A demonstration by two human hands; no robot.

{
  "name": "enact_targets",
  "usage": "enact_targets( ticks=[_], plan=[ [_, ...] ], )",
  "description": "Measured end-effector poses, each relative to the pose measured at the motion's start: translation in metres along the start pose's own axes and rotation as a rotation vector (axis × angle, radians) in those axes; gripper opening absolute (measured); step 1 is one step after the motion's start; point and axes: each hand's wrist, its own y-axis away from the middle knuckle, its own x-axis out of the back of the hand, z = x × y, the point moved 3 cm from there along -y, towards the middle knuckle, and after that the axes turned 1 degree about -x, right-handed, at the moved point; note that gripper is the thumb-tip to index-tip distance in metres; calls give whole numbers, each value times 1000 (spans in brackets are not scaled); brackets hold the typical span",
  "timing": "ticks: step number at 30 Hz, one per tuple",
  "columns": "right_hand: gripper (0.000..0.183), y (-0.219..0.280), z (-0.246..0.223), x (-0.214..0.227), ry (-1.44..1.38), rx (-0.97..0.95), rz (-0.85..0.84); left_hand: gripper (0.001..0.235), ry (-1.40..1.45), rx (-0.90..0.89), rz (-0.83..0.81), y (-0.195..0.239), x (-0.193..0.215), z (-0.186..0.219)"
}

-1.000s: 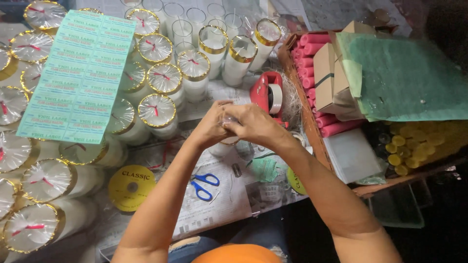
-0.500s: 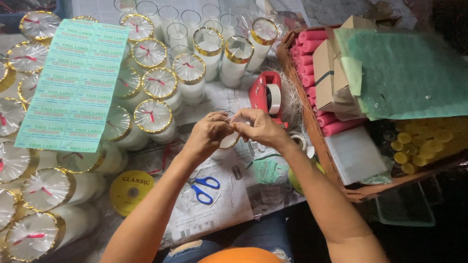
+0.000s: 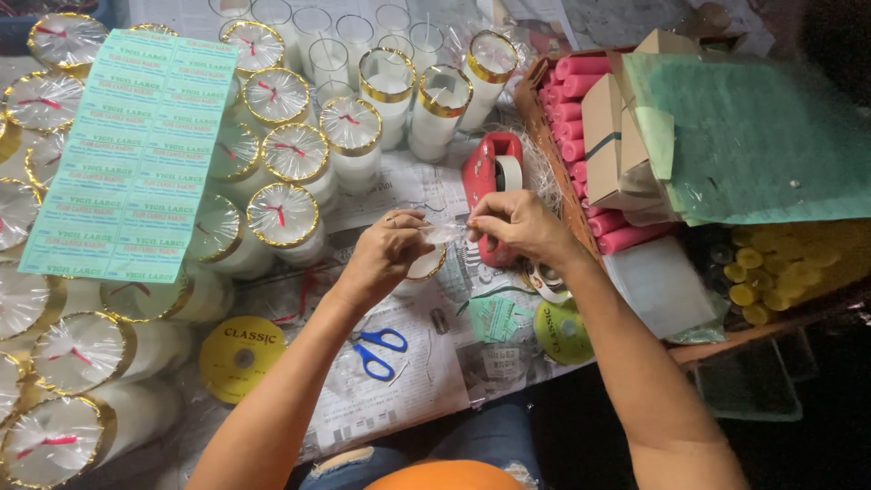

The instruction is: Wrapping glass candles in protective plastic film and securing them with adhesive tape.

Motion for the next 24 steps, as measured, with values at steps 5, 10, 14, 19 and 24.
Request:
enact_targets(
  ticks=[5,10,14,19,24],
  plan=[
    [11,-5,53,-5,-69,-148,447,18,-249,-87,67,-5,9,25],
    [13,-24,54,-64,-227,-242,703,23,-658,-201,70,-9,10,48],
    [6,-30,40,-82,-133,28,519,20,-641,-175,77,-9,12,42],
    [9,-13,17,-66,95,199,375,16,-625,-50,6,-2,-1,17],
    [9,9,15,-61,201,285,423,7,-546,148,-35,5,1,-11]
  ],
)
